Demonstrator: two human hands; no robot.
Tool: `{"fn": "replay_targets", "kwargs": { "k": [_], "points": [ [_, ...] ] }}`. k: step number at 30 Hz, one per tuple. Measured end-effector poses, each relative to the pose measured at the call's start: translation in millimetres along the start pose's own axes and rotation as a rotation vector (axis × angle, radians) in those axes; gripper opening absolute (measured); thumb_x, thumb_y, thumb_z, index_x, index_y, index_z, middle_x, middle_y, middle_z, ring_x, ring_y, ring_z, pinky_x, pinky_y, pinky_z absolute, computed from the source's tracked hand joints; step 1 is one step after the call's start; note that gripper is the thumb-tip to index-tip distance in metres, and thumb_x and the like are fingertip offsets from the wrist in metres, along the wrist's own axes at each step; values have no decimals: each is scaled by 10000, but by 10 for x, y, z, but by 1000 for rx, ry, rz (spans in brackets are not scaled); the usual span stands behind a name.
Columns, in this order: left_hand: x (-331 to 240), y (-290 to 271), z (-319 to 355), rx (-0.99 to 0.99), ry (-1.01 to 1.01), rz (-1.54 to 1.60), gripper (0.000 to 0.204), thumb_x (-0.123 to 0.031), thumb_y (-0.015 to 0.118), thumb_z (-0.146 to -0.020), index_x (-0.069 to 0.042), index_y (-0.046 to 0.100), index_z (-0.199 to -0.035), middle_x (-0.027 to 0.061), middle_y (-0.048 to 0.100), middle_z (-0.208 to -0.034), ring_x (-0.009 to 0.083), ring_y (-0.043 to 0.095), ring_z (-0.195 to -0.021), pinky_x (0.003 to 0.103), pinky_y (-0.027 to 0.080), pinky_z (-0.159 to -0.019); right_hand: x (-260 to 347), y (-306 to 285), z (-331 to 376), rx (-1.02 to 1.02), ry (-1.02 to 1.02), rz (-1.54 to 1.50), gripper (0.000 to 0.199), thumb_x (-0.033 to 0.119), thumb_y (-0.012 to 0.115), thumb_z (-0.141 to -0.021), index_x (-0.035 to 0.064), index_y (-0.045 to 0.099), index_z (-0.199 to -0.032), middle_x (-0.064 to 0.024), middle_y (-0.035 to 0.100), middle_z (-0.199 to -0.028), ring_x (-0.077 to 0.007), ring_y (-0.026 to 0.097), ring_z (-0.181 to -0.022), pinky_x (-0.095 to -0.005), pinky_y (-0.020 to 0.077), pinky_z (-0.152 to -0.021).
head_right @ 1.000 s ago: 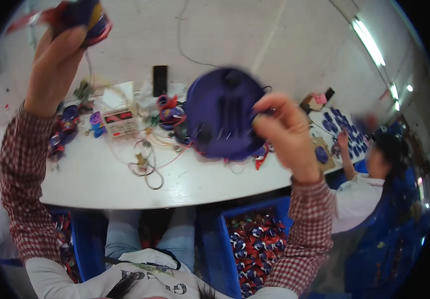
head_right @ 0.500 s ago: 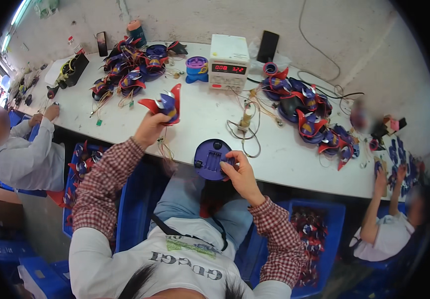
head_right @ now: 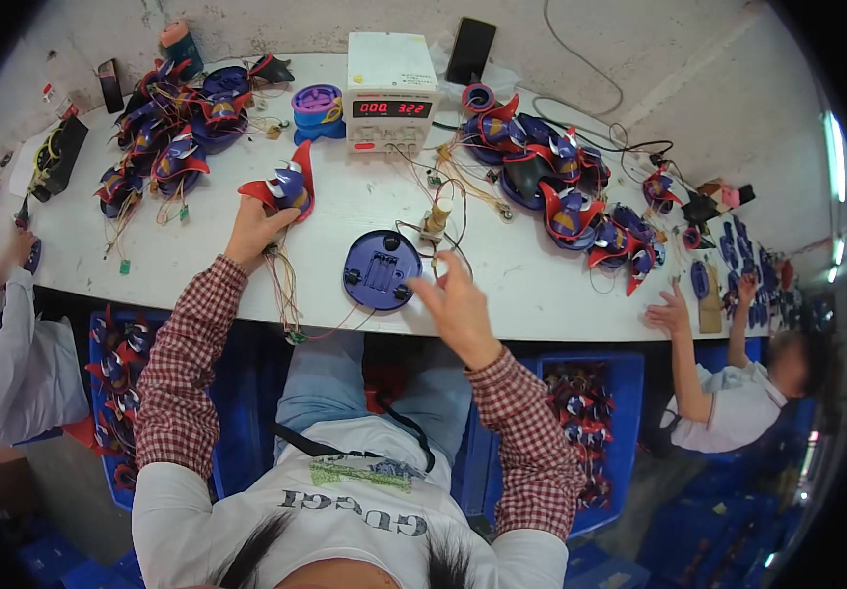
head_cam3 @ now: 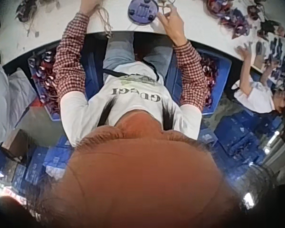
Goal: Assembling small electronic components and wiring them together at a factory workbench.
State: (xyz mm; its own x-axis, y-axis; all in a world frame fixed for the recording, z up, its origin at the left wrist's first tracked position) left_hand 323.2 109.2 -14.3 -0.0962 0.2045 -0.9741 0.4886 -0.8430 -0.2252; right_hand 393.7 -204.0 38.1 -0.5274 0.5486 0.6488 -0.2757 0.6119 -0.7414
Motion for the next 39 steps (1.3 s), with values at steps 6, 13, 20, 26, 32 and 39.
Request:
{"fn": "replay_targets", "kwargs": {
  "k": [6, 13, 20, 26, 32, 39],
  "points": [
    [-27, -118, 253, -78, -103, 185, 410, -89, 659, -806, 38, 510, -1167, 138, 561, -1133, 190, 555, -998, 276, 438, -881, -117, -262, -652, -251, -140, -68, 463, 241, 698, -806, -15, 516, -1147, -94, 590, -841, -133, 473, -547, -222, 425, -528],
    [-633, 347, 1111, -81, 36, -25, 410, -125, 659, -813, 6, 500, -1166, 96, 526, -962, 149, 497, -791, 245, 440, -685, -438, -170, -922, 57, 239, -574, 353, 217, 673, -830, -12, 549, -1069, -88, 610, -821, -96, 461, -507, -200, 398, -453],
    [-528, 988, 555, 67, 187, -610, 336, -197, 592, -840, 6, 531, -1100, 168, 628, -828, 316, 609, -666, 365, 481, -593, -1, -43, -549, 67, 198, -870, 206, 119, 645, -843, 7, 554, -990, -83, 607, -812, -91, 484, -520, -190, 397, -444],
    [-459, 1097, 603, 98, 174, -521, 292, -162, 544, -817, 10, 536, -1053, 209, 657, -723, 387, 631, -627, 443, 476, -563, 429, 61, -253, -47, -292, -264, 232, 63, 683, -808, 17, 555, -995, -70, 583, -841, -125, 520, -603, -218, 431, -518],
    [-475, 1038, 684, 3, 268, -482, 278, -104, 545, -797, -25, 542, -1064, 112, 587, -565, 282, 561, -480, 347, 434, -484, 694, 112, -120, -77, -402, -63, 279, 33, 708, -765, 12, 563, -1002, -82, 565, -886, -177, 554, -716, -247, 463, -602],
    [-432, 976, 680, 16, 255, -353, 270, -115, 557, -798, -32, 536, -1053, 107, 578, -560, 283, 561, -479, 353, 433, -476, 740, 205, -11, -89, -394, 25, 296, 4, 709, -744, 16, 572, -1007, -105, 570, -963, -220, 573, -796, -275, 490, -673]
  ]
}}
Point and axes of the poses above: each hand's wrist, its own z-axis away from the middle knuckle, its own y-axis out of the palm, x = y × z, the point moved 10 cm from there along -z, towards the middle knuckle
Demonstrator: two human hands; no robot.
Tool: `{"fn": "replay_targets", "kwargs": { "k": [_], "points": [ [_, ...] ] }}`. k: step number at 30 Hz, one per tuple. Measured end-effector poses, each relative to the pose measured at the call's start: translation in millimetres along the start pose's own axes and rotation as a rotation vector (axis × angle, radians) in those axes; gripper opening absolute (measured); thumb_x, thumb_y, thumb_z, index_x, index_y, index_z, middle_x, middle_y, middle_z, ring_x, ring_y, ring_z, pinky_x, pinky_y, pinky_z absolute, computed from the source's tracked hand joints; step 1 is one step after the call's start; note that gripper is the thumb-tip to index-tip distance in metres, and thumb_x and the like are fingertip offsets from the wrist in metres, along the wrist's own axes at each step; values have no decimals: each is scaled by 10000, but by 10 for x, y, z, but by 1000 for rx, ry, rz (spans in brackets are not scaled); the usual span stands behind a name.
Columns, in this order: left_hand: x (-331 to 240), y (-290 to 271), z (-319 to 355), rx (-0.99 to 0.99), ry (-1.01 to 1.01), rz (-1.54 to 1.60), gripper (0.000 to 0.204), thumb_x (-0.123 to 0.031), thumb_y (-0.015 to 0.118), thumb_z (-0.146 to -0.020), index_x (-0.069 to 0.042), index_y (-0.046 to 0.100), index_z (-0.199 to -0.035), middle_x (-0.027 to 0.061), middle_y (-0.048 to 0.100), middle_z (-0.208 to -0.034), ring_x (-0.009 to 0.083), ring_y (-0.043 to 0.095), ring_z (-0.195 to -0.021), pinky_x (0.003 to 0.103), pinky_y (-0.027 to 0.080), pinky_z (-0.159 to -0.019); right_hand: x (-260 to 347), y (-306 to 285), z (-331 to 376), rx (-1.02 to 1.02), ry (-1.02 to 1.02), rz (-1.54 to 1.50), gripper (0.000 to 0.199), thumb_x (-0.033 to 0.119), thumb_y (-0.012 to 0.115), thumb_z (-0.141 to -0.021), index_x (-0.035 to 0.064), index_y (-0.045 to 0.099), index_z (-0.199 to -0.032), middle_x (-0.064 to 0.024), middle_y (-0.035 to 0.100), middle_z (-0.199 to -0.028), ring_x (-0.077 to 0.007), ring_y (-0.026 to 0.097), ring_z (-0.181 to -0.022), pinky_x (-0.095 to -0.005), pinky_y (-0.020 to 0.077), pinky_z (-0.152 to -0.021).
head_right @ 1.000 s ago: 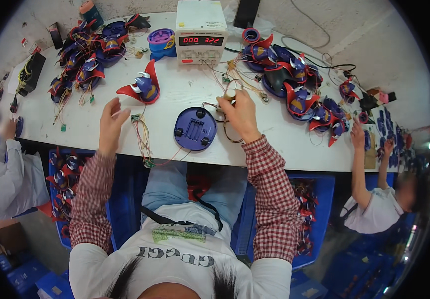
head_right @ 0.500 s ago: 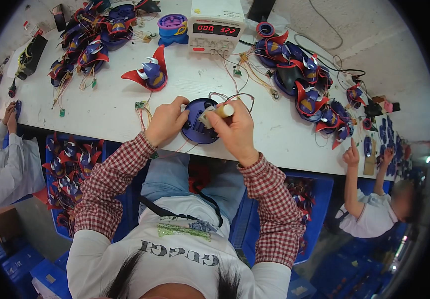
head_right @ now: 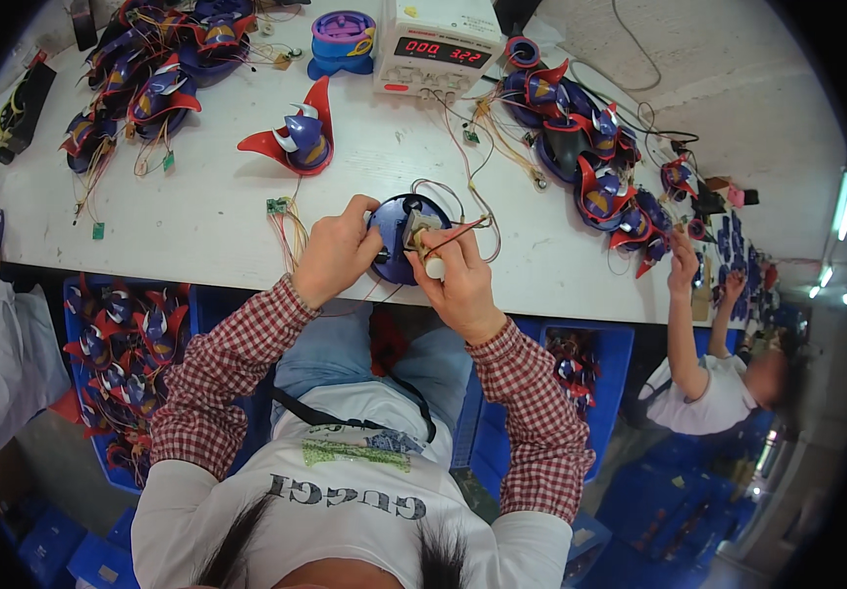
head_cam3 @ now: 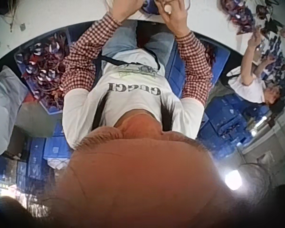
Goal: Assembling small electronic components and wiring them together at a factory workbench.
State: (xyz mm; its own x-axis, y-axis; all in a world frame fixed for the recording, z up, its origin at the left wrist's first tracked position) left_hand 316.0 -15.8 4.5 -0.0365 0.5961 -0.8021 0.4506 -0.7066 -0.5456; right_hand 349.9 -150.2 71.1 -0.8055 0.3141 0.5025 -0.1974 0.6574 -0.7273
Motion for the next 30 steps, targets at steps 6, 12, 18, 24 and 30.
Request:
{"fn": "replay_targets", "kwargs": {
  "k": [6, 12, 18, 24, 30],
  "points": [
    [68, 94, -10, 16, -31, 99, 270, -131, 569, -796, -55, 541, -1054, 99, 570, -556, 279, 561, -483, 371, 428, -475, 45, 23, 21, -17, 16, 94, 311, 5, 715, -727, 27, 577, -1005, -91, 596, -935, -232, 590, -791, -296, 505, -689],
    [242, 55, 9, 165, -168, 149, 273, -116, 539, -811, -50, 522, -1075, 122, 589, -628, 321, 581, -546, 417, 440, -506, 105, 196, -49, 12, -28, 59, 280, 36, 695, -709, 37, 583, -965, -87, 576, -871, -241, 572, -731, -306, 494, -657],
    [171, 133, -13, 175, -175, 246, 255, -64, 534, -830, -40, 518, -1083, 72, 526, -570, 207, 499, -480, 337, 395, -473, 39, 174, -34, 62, 66, -37, 255, 92, 666, -723, 71, 522, -932, -97, 502, -918, -264, 535, -703, -317, 477, -616],
    [119, 68, -27, 100, -130, 188, 243, -55, 529, -832, -35, 519, -1075, 66, 506, -559, 188, 471, -473, 323, 377, -467, -29, 250, -46, 147, 69, -73, 273, 97, 676, -707, 61, 532, -936, -103, 512, -972, -274, 546, -716, -314, 472, -619],
    [90, 111, -40, 106, -129, 134, 237, -57, 529, -836, -33, 525, -1072, 63, 497, -557, 183, 461, -469, 319, 368, -465, -38, 244, -38, 114, 8, -83, 293, 110, 673, -696, 66, 508, -934, -109, 487, -955, -279, 539, -701, -326, 479, -618]
  ]
}}
Point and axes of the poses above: each hand's wrist, its own z-axis away from the middle knuckle, its own y-axis out of the palm, x = y × z, the point moved 10 cm from there along -z, towards the middle knuckle
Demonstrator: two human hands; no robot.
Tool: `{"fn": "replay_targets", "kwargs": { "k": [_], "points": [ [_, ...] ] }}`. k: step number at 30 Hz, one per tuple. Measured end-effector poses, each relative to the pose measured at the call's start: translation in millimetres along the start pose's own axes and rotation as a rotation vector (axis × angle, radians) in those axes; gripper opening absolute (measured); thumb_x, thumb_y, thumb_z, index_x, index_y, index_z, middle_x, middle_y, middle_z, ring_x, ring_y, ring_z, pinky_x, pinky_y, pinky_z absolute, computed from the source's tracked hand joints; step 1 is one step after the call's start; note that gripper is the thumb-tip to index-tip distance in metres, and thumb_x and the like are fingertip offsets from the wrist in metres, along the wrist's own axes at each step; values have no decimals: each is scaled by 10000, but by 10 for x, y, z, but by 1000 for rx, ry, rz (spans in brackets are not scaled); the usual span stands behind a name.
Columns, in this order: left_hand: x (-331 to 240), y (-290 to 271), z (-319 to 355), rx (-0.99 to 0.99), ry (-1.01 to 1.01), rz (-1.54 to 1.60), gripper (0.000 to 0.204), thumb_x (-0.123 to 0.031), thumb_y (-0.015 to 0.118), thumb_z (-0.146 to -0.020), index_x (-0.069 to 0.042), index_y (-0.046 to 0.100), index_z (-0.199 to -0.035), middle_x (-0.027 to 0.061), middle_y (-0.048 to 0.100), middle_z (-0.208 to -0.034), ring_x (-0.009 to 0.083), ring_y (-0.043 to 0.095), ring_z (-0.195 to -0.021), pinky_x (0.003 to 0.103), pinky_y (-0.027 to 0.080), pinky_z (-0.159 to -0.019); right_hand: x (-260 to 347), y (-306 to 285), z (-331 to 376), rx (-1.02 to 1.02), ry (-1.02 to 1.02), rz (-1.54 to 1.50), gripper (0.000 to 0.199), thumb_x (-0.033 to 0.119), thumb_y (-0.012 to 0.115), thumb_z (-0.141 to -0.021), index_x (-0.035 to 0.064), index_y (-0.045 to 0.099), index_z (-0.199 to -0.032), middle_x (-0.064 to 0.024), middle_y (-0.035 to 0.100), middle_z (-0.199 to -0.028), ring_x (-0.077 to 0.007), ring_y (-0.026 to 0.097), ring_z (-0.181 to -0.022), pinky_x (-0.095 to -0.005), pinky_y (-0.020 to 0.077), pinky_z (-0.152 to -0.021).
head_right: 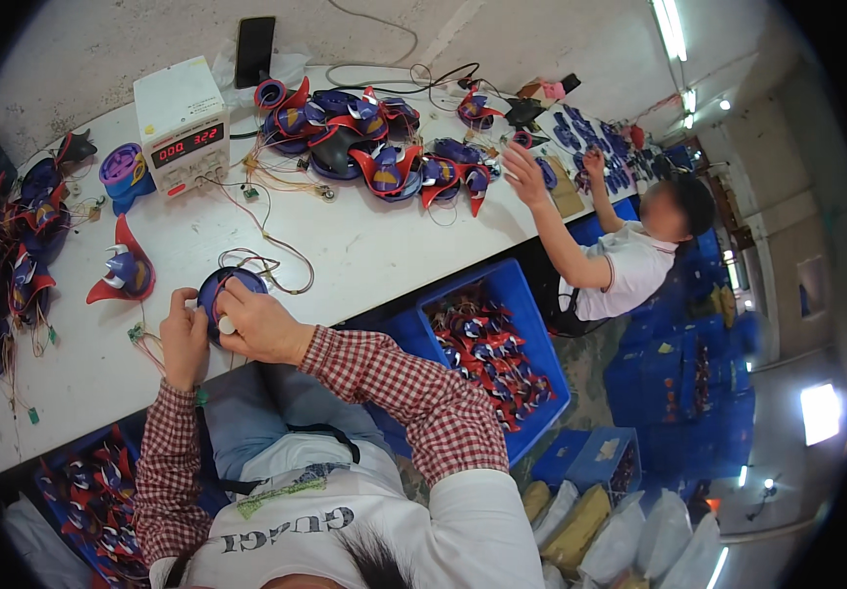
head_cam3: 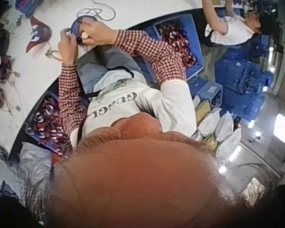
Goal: Assembling small electronic components and wiring them together at a factory workbench.
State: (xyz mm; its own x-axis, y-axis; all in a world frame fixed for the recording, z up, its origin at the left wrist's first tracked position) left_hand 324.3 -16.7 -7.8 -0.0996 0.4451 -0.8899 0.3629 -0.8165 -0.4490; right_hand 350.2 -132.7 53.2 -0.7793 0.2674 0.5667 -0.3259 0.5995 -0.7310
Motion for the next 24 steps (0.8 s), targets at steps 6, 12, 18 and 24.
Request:
{"fn": "replay_targets", "kwargs": {
  "k": [6, 12, 18, 24],
  "points": [
    [-41, -69, 36, -10, 14, -106, 246, -86, 550, -847, -31, 530, -1086, 53, 492, -554, 176, 457, -469, 313, 367, -466, 96, -12, -6, -81, -11, 30, 318, 103, 677, -676, 59, 506, -940, -128, 482, -954, -289, 547, -707, -331, 478, -615],
    [-422, -753, 598, -356, 127, -19, 249, -57, 596, -840, -29, 566, -1086, 35, 539, -720, 118, 471, -583, 236, 398, -535, 84, -105, 144, -192, -53, -128, 448, 109, 663, -665, 24, 519, -1081, -152, 517, -1022, -314, 488, -945, -382, 406, -870],
    [417, -898, 2045, -514, -300, 211, 212, 0, 590, -836, -5, 586, -1048, 38, 541, -813, 90, 477, -659, 190, 401, -576, 166, -168, 1169, 83, 246, -324, 290, 24, 642, -787, -1, 564, -1065, -79, 556, -885, -154, 503, -686, -229, 430, -612],
    [724, -331, 1956, -338, -488, 532, 271, -59, 545, -884, 0, 531, -1148, 64, 540, -913, 99, 506, -687, 190, 424, -560, 135, 928, 1628, 394, 534, -614, 285, 34, 624, -831, -11, 554, -1104, -72, 588, -920, -118, 520, -694, -215, 439, -606]
  ]
}}
Point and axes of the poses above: each hand's wrist, its own z-axis away from the middle knuckle, its own y-axis out of the palm, x = y × z, the point moved 10 cm from there along -z, towards the middle knuckle
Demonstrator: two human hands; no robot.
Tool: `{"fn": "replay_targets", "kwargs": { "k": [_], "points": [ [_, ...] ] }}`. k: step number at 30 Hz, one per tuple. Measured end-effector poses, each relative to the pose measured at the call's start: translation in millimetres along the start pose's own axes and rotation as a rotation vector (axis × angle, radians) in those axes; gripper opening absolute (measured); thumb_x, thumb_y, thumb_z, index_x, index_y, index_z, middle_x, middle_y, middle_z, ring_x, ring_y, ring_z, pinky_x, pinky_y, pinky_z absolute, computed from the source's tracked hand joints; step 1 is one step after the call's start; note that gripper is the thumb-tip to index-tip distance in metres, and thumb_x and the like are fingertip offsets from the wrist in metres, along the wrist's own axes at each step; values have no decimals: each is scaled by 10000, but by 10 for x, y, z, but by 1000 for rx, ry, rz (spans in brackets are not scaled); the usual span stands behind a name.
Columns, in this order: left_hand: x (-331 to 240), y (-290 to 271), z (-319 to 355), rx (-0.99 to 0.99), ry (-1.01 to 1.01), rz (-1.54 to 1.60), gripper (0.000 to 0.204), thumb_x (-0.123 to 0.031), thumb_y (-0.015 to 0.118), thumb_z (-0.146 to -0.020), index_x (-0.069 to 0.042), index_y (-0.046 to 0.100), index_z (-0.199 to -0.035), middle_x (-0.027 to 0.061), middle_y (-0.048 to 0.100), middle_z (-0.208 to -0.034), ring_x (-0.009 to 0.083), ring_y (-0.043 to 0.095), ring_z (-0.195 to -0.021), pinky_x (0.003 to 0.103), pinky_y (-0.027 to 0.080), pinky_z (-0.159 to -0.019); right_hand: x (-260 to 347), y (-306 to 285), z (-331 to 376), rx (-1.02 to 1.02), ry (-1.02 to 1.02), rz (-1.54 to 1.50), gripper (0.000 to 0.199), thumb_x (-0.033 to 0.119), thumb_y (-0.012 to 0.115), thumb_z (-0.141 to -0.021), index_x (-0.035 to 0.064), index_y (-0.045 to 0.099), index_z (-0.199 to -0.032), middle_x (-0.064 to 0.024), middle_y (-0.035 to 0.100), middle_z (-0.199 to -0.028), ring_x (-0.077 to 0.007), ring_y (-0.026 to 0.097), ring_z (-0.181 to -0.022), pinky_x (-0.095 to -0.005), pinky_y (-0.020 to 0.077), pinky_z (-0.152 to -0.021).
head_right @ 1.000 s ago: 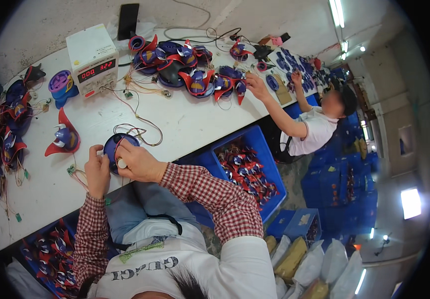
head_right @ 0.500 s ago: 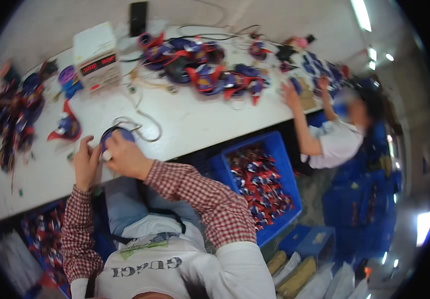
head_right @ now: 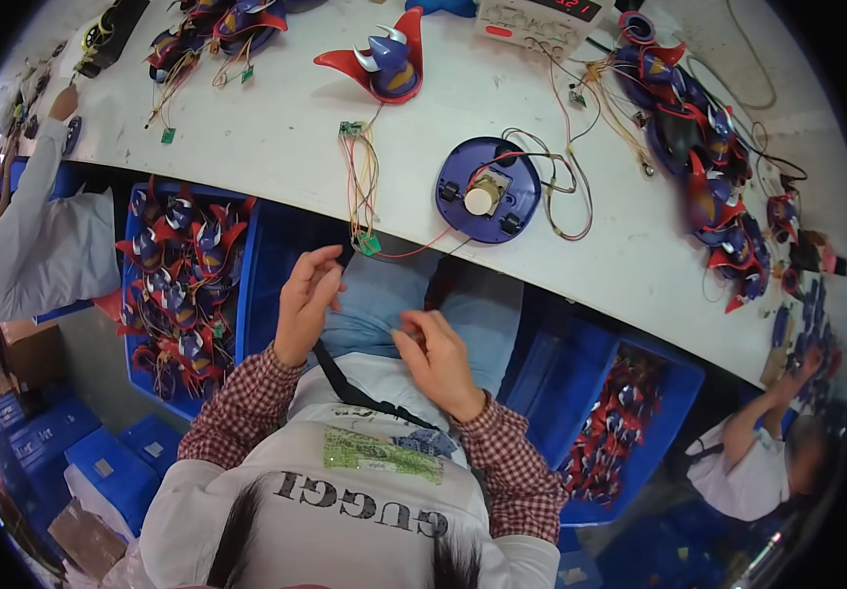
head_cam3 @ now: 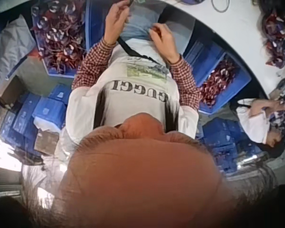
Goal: Assembling small electronic components and wiring them together at a factory workbench.
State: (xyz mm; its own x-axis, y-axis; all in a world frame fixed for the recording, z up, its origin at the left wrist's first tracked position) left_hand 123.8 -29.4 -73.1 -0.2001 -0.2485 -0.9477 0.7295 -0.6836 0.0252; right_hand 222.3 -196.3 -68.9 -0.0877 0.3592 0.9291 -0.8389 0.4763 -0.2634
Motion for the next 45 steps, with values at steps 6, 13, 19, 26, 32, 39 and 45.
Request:
{"fn": "replay_targets", "kwargs": {
  "k": [6, 13, 19, 26, 32, 39, 45],
  "points": [
    [-116, 243, -264, 84, 12, 230, 224, -96, 511, -925, 7, 509, -1124, 78, 565, -902, 113, 551, -713, 200, 449, -562, 250, 143, -305, -164, -111, -34, 383, 33, 613, -840, -6, 510, -1207, -97, 581, -950, -140, 531, -669, -232, 448, -587],
    [21, 378, -351, 117, -92, 474, 144, -127, 503, -950, -17, 508, -1042, 81, 590, -913, 121, 569, -714, 207, 458, -567, 454, 120, -488, -276, -225, 92, 488, 47, 624, -834, 2, 456, -1290, -123, 564, -973, -172, 544, -655, -268, 466, -576],
    [33, 327, -380, 131, -70, 435, 139, -112, 510, -935, -3, 525, -1019, 88, 579, -931, 124, 558, -736, 212, 462, -605, 692, 102, -551, -274, -263, 395, 477, 53, 632, -832, 5, 470, -1279, -118, 564, -974, -178, 557, -667, -281, 480, -588],
    [-89, 431, -325, 222, -131, 688, 138, -111, 517, -942, -18, 505, -1043, 92, 601, -949, 115, 558, -717, 218, 463, -642, 801, 29, -678, -285, -391, 260, 430, 48, 633, -832, -10, 510, -1240, -117, 585, -961, -180, 573, -686, -263, 482, -600],
    [-159, 435, -289, 234, -64, 598, 139, -84, 522, -933, -14, 507, -1052, 99, 597, -933, 117, 556, -732, 218, 462, -640, 780, 14, -695, -157, -317, 16, 369, 22, 612, -847, -32, 538, -1204, -119, 613, -998, -172, 584, -739, -243, 480, -650],
    [-92, 416, -371, 296, -102, 526, 146, -71, 522, -929, -10, 504, -1060, 89, 585, -898, 118, 549, -703, 211, 459, -610, 818, -5, -704, -46, -437, 113, 321, 23, 596, -869, -57, 543, -1175, -122, 617, -1054, -160, 582, -722, -222, 471, -634],
    [-1, 513, -345, 402, -317, 746, 140, -70, 520, -931, -10, 507, -1057, 76, 575, -846, 115, 535, -655, 196, 445, -561, 594, -62, -798, 32, -97, -275, 254, 37, 577, -883, -44, 573, -1124, -116, 618, -951, -139, 568, -692, -219, 465, -596]
  ]
}}
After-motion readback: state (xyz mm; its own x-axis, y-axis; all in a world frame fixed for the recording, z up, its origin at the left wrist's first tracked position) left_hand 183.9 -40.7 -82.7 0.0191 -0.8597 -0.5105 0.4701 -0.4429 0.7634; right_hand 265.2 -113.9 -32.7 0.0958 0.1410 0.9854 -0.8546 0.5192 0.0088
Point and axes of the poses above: each hand's wrist, its own z-axis away from the middle knuckle, its own y-axis out of the palm, x = y × z, the point moved 10 cm from there along -z, towards the middle knuckle
